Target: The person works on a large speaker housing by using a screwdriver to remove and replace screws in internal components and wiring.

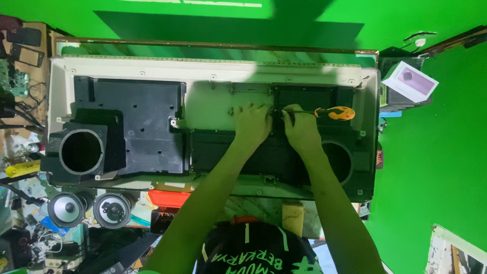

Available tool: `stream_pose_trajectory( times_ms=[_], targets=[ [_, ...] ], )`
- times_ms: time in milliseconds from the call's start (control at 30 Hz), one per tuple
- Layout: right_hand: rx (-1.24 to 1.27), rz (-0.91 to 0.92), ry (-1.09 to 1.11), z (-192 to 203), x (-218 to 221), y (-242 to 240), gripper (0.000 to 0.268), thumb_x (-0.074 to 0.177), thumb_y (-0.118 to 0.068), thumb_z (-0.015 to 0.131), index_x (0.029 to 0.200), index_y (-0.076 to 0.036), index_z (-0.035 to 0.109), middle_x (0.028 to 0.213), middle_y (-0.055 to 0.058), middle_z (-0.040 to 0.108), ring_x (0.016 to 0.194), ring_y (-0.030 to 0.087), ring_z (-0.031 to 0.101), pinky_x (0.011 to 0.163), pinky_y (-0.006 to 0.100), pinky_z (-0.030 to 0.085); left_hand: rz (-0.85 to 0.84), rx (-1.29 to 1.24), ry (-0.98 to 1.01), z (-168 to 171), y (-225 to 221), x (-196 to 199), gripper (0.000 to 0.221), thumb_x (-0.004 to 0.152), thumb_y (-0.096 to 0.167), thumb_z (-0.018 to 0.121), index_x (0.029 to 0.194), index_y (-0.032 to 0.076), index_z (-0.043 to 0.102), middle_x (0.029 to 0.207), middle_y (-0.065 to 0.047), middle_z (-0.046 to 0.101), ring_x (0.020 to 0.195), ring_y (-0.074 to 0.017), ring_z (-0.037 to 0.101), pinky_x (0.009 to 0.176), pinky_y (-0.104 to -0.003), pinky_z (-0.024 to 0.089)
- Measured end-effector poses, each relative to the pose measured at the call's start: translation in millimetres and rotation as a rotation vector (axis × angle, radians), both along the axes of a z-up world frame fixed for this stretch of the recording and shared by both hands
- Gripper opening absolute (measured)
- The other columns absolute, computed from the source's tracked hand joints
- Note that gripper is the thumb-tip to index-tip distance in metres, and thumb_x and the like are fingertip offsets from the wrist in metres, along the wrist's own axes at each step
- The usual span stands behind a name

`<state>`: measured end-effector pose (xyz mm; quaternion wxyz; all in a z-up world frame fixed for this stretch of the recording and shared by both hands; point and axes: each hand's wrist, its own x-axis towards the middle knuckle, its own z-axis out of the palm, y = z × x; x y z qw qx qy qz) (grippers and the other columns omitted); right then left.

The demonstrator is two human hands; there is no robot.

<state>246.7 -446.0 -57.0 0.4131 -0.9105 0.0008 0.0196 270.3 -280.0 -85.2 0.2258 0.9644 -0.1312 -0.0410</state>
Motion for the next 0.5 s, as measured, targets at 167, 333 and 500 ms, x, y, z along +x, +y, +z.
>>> stream_pose_trajectory(
  times_ms=[167,333,500],
  targets=[
    [-0.077,0.024,0.042,-3.1,2.8,0.0,0.019,0.1,-0.016,0.061,0.11,0.0,0.067,0.096,0.021,0.074,0.087,0.038,0.073,0.078,0.044,0.054,0.015,-0.006,0.047,2.6,1.8,-1.0,0.024,0.09,0.019,0.065,0.11,0.012,0.076,0.106,-0.008,0.075,0.102,-0.0307,0.066,0.094,-0.057,0.04],
    [-0.077,-0.007,0.042,-0.1,0.4,3.9,0.021,0.1,-0.019,0.062,0.111,-0.002,0.068,0.099,0.022,0.073,0.091,0.042,0.07,0.076,0.047,0.054,0.05,-0.101,-0.011,-0.5,6.8,-2.9,0.027,0.089,0.016,0.062,0.112,0.014,0.076,0.109,-0.01,0.075,0.107,-0.0344,0.066,0.097,-0.06,0.039],
    [-0.112,0.025,-0.002,0.1,2.5,6.0,0.018,0.103,-0.022,0.062,0.111,-0.006,0.068,0.101,0.02,0.073,0.095,0.042,0.07,0.08,0.049,0.055,0.033,-0.257,-0.13,13.8,15.4,-2.6,0.026,0.095,0.013,0.062,0.119,0.011,0.072,0.12,-0.019,0.071,0.111,-0.0376,0.064,0.1,-0.05,0.045]
  ],
)
